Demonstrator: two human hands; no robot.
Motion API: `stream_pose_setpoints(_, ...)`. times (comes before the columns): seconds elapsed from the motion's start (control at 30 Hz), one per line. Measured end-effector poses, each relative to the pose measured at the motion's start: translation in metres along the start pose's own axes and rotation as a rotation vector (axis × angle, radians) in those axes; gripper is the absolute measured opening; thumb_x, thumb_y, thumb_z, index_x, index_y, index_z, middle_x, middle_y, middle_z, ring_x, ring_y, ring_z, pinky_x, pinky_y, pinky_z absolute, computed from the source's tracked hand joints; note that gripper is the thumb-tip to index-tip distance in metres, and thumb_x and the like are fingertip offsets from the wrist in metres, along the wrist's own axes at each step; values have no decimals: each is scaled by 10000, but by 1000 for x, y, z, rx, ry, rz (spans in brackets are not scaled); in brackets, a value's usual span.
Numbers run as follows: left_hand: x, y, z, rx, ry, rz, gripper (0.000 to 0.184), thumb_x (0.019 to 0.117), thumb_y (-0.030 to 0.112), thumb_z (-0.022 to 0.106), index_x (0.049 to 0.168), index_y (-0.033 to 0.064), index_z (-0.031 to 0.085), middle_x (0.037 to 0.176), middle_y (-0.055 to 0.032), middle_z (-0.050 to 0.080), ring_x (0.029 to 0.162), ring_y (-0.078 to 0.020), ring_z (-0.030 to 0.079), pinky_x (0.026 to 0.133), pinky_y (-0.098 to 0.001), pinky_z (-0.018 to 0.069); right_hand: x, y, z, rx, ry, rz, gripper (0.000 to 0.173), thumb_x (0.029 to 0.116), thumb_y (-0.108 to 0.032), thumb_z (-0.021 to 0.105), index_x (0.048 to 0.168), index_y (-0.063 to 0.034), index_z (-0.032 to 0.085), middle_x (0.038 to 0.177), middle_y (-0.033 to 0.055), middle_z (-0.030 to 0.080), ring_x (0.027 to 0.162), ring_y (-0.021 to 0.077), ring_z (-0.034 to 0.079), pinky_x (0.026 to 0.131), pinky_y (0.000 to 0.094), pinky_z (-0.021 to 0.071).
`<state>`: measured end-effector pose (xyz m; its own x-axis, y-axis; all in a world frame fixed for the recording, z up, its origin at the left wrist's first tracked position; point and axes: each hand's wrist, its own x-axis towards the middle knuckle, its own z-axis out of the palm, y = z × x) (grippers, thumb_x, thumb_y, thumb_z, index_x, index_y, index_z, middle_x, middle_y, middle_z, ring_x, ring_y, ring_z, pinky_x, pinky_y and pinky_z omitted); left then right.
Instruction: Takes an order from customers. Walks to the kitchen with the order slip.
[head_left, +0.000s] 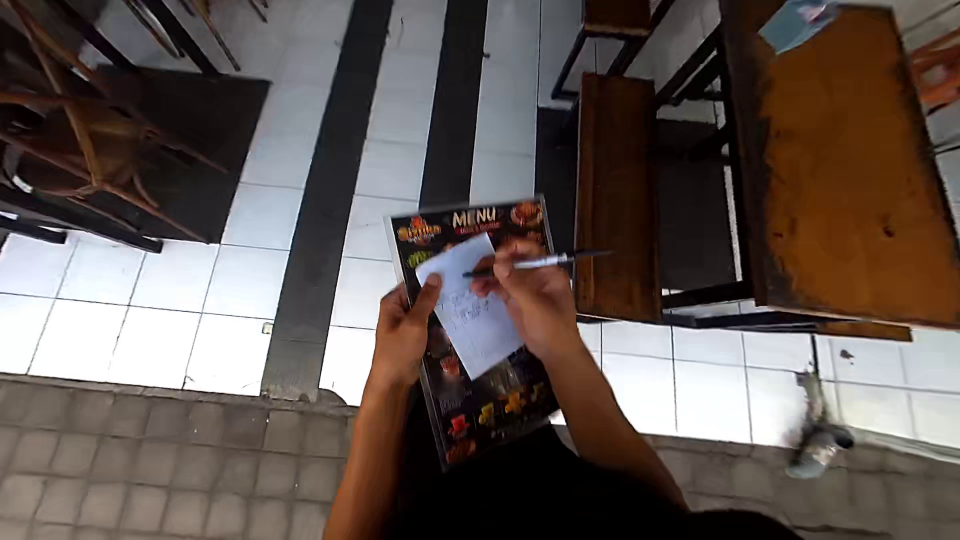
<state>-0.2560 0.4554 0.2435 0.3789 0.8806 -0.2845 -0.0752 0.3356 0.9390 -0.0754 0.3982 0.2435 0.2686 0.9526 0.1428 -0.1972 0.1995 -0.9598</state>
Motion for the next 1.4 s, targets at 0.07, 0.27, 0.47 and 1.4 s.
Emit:
stream_pose_setpoints(0.07, 61, 31, 0, 12, -10, -3, 284, 1075, 367, 526, 1098, 137, 691, 861, -50, 719, 653, -116, 674, 541, -273, 571, 66, -10, -9, 134, -12, 98, 259, 1059, -134, 545, 1317, -125, 557, 1216, 105, 674, 1017, 213, 707, 883, 364, 610)
stream_pose_setpoints(0.27, 259, 101, 11, 5, -51, 13, 276, 1086, 307, 510, 1102, 107, 700, 901, -70, 738, 719, -132, 708, 609, -292, 606, 262, -7, -47, 145, -8, 19, 354, 1001, -53, 619, 1340, -120, 545, 1228, 146, 674, 1044, 250, 702, 905, 387, 601)
stream_pose_setpoints(0.47, 480, 139, 34, 15, -108, 28, 274, 1083, 306, 518, 1093, 107, 706, 909, -73, 737, 729, -138, 708, 610, -290, 602, 465, 24, -93, 108, 5, -76, 297, 946, 51, 638, 1175, -97, 519, 1192, 174, 685, 1041, 278, 715, 878, 394, 616)
stream_pose_setpoints(1.4, 1334, 400, 230, -22, -205, -11, 307, 1088, 342, 497, 1093, 111, 699, 901, -75, 726, 723, -145, 705, 623, -322, 611, 1333, 79, -329, -701, 374, -448, 101, 991, -155, 678, 1019, -76, 623, 899, 8, 725, 747, 105, 707, 622, 293, 621)
